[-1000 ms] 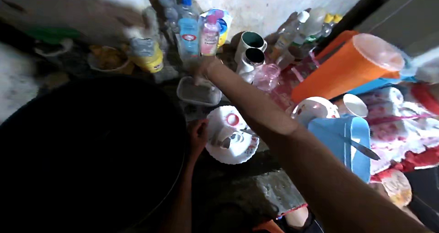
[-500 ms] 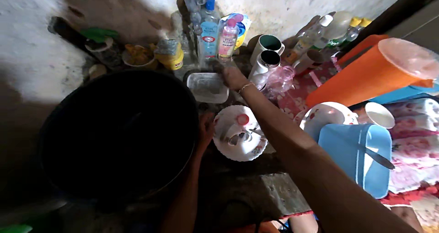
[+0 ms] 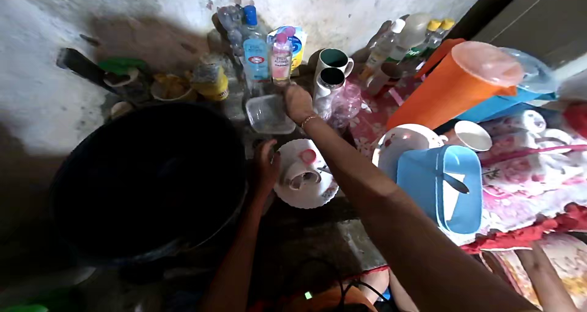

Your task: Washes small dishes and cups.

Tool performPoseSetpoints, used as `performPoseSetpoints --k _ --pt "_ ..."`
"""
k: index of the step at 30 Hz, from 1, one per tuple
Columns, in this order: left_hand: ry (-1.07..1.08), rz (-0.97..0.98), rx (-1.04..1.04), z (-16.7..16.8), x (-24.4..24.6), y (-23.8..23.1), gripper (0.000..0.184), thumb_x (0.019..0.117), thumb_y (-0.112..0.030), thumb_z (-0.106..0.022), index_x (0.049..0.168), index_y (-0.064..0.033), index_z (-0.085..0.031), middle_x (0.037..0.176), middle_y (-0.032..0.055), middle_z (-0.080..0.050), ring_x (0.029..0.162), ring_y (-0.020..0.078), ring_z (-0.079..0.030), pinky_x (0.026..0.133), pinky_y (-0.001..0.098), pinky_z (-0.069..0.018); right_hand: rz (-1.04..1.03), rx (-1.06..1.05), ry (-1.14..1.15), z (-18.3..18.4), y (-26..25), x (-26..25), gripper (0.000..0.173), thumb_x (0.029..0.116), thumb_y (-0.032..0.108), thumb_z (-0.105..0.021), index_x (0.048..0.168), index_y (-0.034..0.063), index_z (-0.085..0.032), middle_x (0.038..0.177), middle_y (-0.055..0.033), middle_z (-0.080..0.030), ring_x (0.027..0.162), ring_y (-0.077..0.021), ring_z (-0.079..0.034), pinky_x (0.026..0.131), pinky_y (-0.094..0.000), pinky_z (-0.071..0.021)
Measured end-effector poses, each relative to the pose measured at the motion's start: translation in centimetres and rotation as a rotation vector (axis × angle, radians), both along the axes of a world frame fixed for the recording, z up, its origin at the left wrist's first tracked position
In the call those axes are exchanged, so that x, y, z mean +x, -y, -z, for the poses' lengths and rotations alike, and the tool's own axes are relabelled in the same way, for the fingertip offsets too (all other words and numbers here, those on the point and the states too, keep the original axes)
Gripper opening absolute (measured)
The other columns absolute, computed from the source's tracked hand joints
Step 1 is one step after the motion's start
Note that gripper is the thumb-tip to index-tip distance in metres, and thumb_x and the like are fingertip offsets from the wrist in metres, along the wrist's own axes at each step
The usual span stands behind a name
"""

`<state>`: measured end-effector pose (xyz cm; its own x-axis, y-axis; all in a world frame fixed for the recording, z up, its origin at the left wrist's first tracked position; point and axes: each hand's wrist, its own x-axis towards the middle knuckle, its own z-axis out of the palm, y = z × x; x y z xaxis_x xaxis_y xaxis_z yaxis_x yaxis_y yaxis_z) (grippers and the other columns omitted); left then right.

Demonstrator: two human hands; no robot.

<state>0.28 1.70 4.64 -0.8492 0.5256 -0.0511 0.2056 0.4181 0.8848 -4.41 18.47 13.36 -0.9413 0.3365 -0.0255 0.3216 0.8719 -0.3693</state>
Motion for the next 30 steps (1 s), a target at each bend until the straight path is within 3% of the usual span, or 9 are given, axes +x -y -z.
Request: performPoseSetpoints --k 4,7,10,13,15,17,20,24,30 --pt "-0.092 -0.016 0.0 0.7 -0.6 -1.1 0.038 0.1027 -0.006 -0.056 0.14 0.0043 -0.056 0.143 0.0245 -0.055 0.133 0.0361 -0.054 0.111 0.0482 -0.0436 0.134 -0.242 0.053 4.8 -1.8 -0.2 0.036 0.1002 0.009 -0.06 0.136 0.005 -0.064 0.135 -0.0275 -0.061 0.124 -0.0456 -0.06 0.101 -0.0639 -0.0479" --pt "-0.116 -0.012 0.0 2.5 -1.7 -1.7 0.038 0.1028 -0.005 -0.054 0.139 0.0047 -0.056 0.143 0.0261 -0.054 0.132 0.0375 -0.054 0.111 0.0498 -0.044 0.103 -0.263 0.001 4.1 -2.0 0.8 0.037 0.1018 0.013 -0.059 0.138 0.0074 -0.062 0.136 -0.0267 -0.06 0.122 -0.0451 -0.061 0.1 -0.0633 -0.0495" --pt "-0.064 0.03 -0.031 2.4 -2.0 -2.2 0.034 0.1051 -0.009 -0.052 0.135 0.0048 -0.059 0.137 0.026 -0.059 0.125 0.0375 -0.059 0.107 0.0509 -0.0475 0.053 -0.254 0.001 2.4 -1.4 4.8 0.029 0.1038 0.016 -0.058 0.128 0.003 -0.067 0.125 -0.0252 -0.066 0.116 -0.0433 -0.064 0.097 -0.0618 -0.0505" --pt "0.086 0.192 -0.157 0.8 -0.9 -2.7 0.044 0.105 -0.03 -0.059 0.135 0.003 -0.059 0.132 0.0227 -0.064 0.12 0.0344 -0.063 0.105 0.0503 -0.049 0.022 -0.216 0.163 3.1 -0.5 11.0 0.019 0.1011 0.013 -0.062 0.111 -0.0003 -0.071 0.107 -0.0264 -0.07 0.101 -0.0451 -0.068 0.085 -0.0636 -0.0535" --pt "0.135 0.28 -0.35 -0.9 0.8 -2.7 0.066 0.0984 -0.04 -0.069 0.147 0.0004 -0.049 0.141 0.026 -0.056 0.132 0.0402 -0.055 0.111 0.0553 -0.0428 -0.005 -0.252 0.352 4.6 -0.3 13.6 0.026 0.104 0.013 -0.055 0.121 -0.0001 -0.069 0.12 -0.0259 -0.068 0.116 -0.0433 -0.064 0.099 -0.0612 -0.0488" --pt "0.156 0.339 -0.476 -1.5 2.1 -2.8 0.083 0.0917 -0.036 -0.077 0.155 -0.0001 -0.038 0.15 0.0287 -0.047 0.141 0.0434 -0.044 0.117 0.0567 -0.0359 -0.035 -0.311 0.404 5.9 -0.1 15.4 0.034 0.1079 0.014 -0.047 0.134 -0.0004 -0.063 0.133 -0.0259 -0.064 0.127 -0.042 -0.059 0.109 -0.0582 -0.0428" --pt "0.155 0.338 -0.495 -1.7 2.4 -2.7 0.074 0.0913 -0.025 -0.077 0.151 0.002 -0.042 0.148 0.0287 -0.049 0.139 0.042 -0.047 0.115 0.0539 -0.0382 -0.036 -0.381 0.278 7.0 0.1 17.2 0.036 0.1084 0.012 -0.045 0.138 0.0018 -0.062 0.134 -0.0241 -0.064 0.126 -0.0392 -0.061 0.11 -0.0527 -0.0436" --pt "0.133 0.267 -0.409 -2.4 0.9 -3.2 0.061 0.0908 -0.015 -0.077 0.141 0.007 -0.051 0.136 0.0303 -0.057 0.129 0.0414 -0.056 0.11 0.0527 -0.0432 -0.013 -0.423 -0.043 8.7 0.2 18.4 0.033 0.1051 0.01 -0.051 0.132 -0.0013 -0.066 0.125 -0.0254 -0.068 0.115 -0.0388 -0.067 0.104 -0.0501 -0.0495" --pt "0.042 0.021 -0.353 -4.7 -3.6 -7.1 0.067 0.0839 -0.015 -0.083 0.141 0.0019 -0.052 0.125 0.0318 -0.063 0.117 0.0494 -0.061 0.097 0.0663 -0.0487 0.071 -0.449 -0.355 11.1 0.4 18.6 0.027 0.1007 0.001 -0.053 0.118 -0.0044 -0.073 0.112 -0.0239 -0.073 0.102 -0.0366 -0.071 0.095 -0.0506 -0.0548"
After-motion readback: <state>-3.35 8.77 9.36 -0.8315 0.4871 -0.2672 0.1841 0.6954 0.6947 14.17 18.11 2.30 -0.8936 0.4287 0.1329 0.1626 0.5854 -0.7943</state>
